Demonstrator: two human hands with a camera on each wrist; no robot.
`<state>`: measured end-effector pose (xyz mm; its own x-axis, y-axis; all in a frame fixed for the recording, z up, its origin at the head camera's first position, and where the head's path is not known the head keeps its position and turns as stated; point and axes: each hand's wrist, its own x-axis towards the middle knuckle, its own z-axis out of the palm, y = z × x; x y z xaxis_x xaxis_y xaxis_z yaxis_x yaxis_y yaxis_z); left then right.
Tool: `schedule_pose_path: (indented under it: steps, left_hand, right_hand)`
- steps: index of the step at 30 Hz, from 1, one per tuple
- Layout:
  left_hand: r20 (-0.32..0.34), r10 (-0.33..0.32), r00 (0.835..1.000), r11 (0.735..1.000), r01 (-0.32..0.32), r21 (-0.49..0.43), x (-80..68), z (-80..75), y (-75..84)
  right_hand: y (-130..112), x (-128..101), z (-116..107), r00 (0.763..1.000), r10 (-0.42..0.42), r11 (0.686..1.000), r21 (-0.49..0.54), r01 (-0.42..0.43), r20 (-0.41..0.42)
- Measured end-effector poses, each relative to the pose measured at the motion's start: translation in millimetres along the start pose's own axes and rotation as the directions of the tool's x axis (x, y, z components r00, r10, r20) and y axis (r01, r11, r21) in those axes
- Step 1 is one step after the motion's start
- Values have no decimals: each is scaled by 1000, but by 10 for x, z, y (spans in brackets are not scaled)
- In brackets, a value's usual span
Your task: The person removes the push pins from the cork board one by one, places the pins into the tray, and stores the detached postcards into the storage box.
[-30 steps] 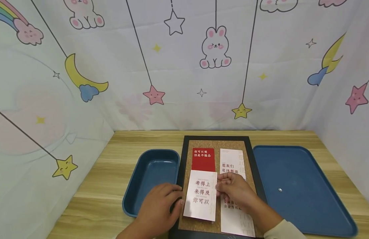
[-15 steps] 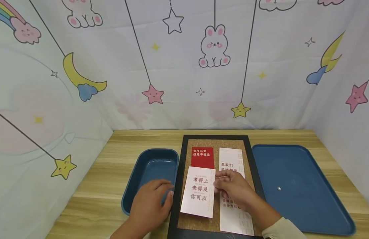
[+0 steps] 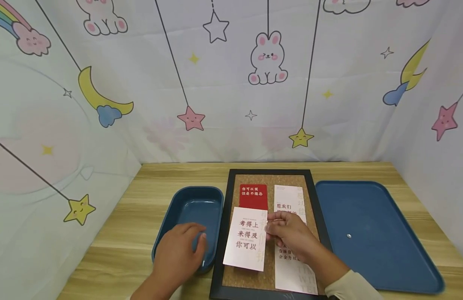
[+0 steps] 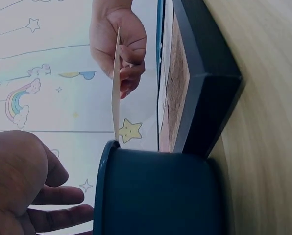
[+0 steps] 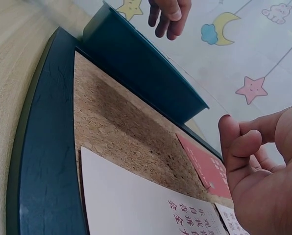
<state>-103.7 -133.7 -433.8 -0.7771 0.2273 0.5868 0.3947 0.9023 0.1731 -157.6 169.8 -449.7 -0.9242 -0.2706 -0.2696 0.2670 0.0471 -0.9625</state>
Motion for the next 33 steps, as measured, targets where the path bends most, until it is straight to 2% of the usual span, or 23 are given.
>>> schedule_pose_path:
  steps: [5,20,33]
  left_hand:
    - [-12,-17,1000,1000,17,16,-2,-22,-40]
    - [40,-105,994,993,103,62,11,-98,-146]
    - [12,-127,992,989,126,71,1,-160,-255]
  right_hand:
    - [-12,-1,10,1000,-2,1000,15,2,7]
    - [-14,25,53,999,-21,999,49,18,47]
    - [-36,37,107,1000,-8,999,38,8,20]
